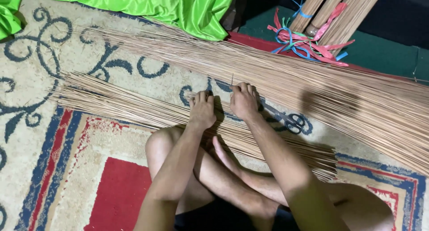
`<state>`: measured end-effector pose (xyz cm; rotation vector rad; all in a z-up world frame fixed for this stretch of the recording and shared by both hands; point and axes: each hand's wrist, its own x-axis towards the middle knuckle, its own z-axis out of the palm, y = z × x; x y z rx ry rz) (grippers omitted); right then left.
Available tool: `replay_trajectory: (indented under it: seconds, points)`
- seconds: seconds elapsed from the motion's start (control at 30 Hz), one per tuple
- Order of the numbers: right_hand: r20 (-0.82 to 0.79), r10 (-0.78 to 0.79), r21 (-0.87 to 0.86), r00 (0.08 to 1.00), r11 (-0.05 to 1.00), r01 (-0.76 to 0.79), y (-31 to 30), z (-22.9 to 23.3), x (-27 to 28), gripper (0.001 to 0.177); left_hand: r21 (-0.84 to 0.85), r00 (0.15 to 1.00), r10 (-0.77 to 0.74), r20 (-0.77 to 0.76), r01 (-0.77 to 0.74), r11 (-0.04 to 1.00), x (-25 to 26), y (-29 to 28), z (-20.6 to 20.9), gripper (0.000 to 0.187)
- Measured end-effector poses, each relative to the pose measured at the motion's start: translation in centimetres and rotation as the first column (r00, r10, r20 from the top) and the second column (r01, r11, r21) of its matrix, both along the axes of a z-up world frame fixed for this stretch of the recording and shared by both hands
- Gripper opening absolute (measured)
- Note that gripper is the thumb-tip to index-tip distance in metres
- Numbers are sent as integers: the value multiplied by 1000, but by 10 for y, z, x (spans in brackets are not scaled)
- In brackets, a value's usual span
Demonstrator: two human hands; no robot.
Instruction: A person sits on the floor organizing and trimming thin wooden sticks to prepare them for weaving a fan body.
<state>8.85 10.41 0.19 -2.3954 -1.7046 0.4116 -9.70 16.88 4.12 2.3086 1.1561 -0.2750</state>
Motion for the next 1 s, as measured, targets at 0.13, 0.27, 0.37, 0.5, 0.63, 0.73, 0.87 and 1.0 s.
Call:
replay_trajectory:
  seconds: [0.13,0.27,0.37,0.5,0.63,0.73,0.87,1.0]
  points:
    - [46,-65,12,997,998,65,26,-38,-5,34,-7,1000,4,-29,-5,1000,6,4,-15,60]
    - [128,-99,48,987,994,94,30,-47,-9,29,-36,999,36,-4,-36,999,5,6,-5,57]
    - [147,-63,183,987,982,36,21,-16,-11,25,-19,995,95,36,-95,995,7,9,-10,56]
    - [105,164,336,981,923,-190,-8,-6,-4,13,32,954,274,117,-280,960,6,19,-17,55]
    - [177,291,222,940,919,-327,-38,-2,-14,13,35,926,343,159,-352,935,0,21,-41,60]
    - [227,317,283,921,883,-374,-50,-7,-14,13,52,935,316,162,-328,943,0,20,-44,62]
    - [156,212,300,965,920,-251,-73,-1,5,21,-4,972,194,136,-195,981,-2,15,-9,72]
    - [129,100,218,987,968,-127,-107,16,34,33,13,993,-52,103,51,999,-1,2,21,77]
